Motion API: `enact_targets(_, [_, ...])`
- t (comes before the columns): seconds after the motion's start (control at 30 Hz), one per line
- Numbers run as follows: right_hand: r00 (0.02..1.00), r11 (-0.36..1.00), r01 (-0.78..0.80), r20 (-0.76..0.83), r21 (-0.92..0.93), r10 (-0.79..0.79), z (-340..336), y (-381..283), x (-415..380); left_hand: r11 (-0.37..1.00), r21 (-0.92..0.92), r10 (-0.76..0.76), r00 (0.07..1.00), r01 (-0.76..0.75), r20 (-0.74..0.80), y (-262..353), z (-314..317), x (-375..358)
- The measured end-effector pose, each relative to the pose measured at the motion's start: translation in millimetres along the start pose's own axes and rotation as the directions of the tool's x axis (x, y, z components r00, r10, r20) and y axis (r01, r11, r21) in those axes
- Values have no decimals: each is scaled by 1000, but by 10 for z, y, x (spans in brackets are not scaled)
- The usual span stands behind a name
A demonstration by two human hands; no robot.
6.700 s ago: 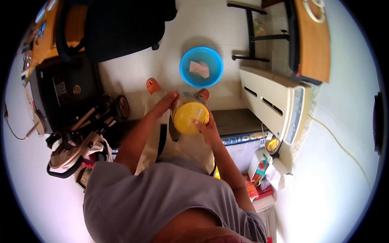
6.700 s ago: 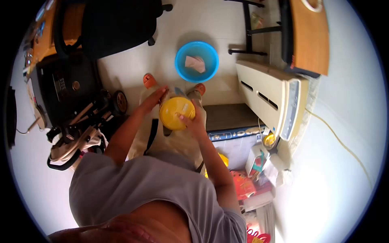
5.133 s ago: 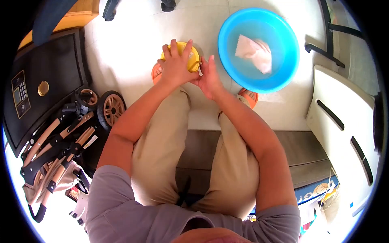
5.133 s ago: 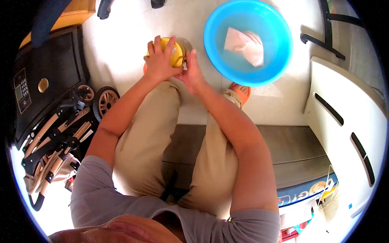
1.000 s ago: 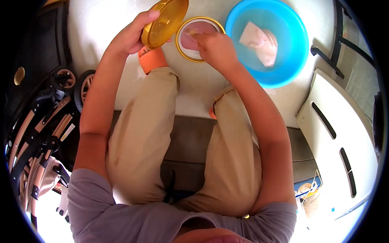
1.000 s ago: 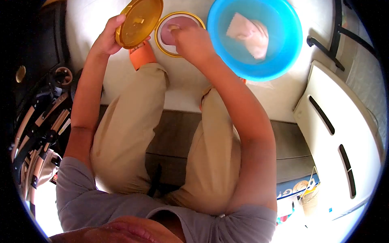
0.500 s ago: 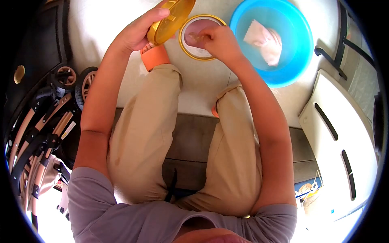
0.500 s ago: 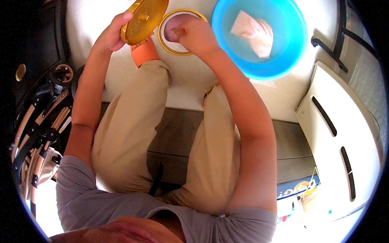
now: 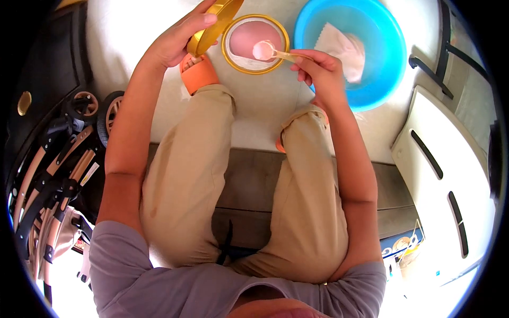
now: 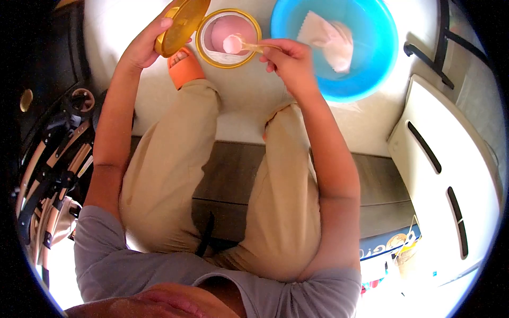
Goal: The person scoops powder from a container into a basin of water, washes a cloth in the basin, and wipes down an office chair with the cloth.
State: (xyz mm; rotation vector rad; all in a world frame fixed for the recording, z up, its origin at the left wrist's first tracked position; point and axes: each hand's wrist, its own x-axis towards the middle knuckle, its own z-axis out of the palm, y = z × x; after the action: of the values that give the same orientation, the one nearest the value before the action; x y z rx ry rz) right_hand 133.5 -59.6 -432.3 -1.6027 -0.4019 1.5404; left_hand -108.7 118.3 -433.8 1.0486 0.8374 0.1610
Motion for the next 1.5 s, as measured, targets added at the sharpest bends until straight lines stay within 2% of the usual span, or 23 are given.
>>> enact_targets(0.03, [999, 999, 19, -28, 41, -18, -70, -22, -68, 999, -15, 44, 999, -45, -15, 64, 92, -4])
enact_targets(0.1, [996, 991, 56, -82, 120, -46, -265, -68, -217, 997, -29, 72, 994, -70, 84, 149, 175, 10])
enact_targets(0.13, [985, 992, 91, -156, 86, -77, -379, -87, -290, 996, -35, 86, 988, -83, 131, 191, 211, 17])
enact_targets(0.2, [945, 988, 152, -296, 19, -140, -576, -81, -392, 996, 7, 86, 989, -88, 117, 259, 226, 3])
enact_targets(0.23, [898, 962, 233, -349, -141, -268, -627, -16, -376, 996, 17, 89, 989, -91, 116, 260, 210, 7])
enact_targets(0.3, [760, 824, 332, -387, -460, -522, -759, 273, -292, 995, 31, 90, 989, -94, 114, 239, 191, 18])
enact_targets(0.33, [631, 355, 334, -73, -873, -773, -953, 486, -185, 995, 35, 92, 989, -97, 117, 228, 190, 15])
enact_targets(0.4, [570, -22, 207, 139, -978, -810, -1005, 710, -34, 994, 38, 97, 988, -102, 116, 199, 178, 23])
enact_targets(0.53, [521, 104, 176, 3, -979, -854, -1020, 699, 6, 994, 47, 94, 989, -100, 114, 179, 153, 11])
enact_targets(0.63, [524, 340, 263, -162, -903, -836, -954, 601, -36, 993, 48, 102, 987, -109, 121, 170, 153, 12])
enact_targets(0.73, [603, 726, 454, -421, -517, -678, -646, 436, -137, 992, 59, 104, 987, -112, 122, 178, 153, 5])
enact_targets(0.87, [689, 662, 605, -125, -443, -714, -229, 294, -234, 991, 70, 108, 985, -118, 135, 185, 171, 11])
enact_targets(0.97, [657, 530, 677, 94, -511, -748, 168, 208, -126, 987, 91, 115, 981, -130, 159, 209, 215, 35])
enact_targets(1.07, [729, 515, 607, 167, -606, -663, 399, 324, 128, 982, 146, 95, 981, -120, 169, 261, 308, 74])
enact_targets(1.1, [788, 452, 528, 216, -719, -577, 419, 323, 145, 962, 238, 99, 981, -137, 166, 275, 326, 77])
enact_targets(1.2, [762, 524, 569, 168, -633, -625, 297, 232, 66, 852, 491, 130, 982, -182, 138, 252, 460, 106])
enact_targets(1.3, [849, 739, 453, -10, -499, -528, -7, 315, -4, 668, 718, 176, 979, -197, 105, 150, 706, 169])
enact_targets(1.4, [838, 831, 397, -216, -389, -501, -437, 693, 84, 194, 981, 266, 963, -25, -29, -59, 1112, 155])
enact_targets(1.43, [803, 821, 377, -290, -429, -521, -604, 813, 126, 164, 986, 223, 972, 44, -80, -107, 1207, 179])
enact_targets(1.5, [719, 800, 326, -418, -503, -555, -962, 1033, 251, 107, 992, 217, 972, 64, -86, -174, 1253, 239])
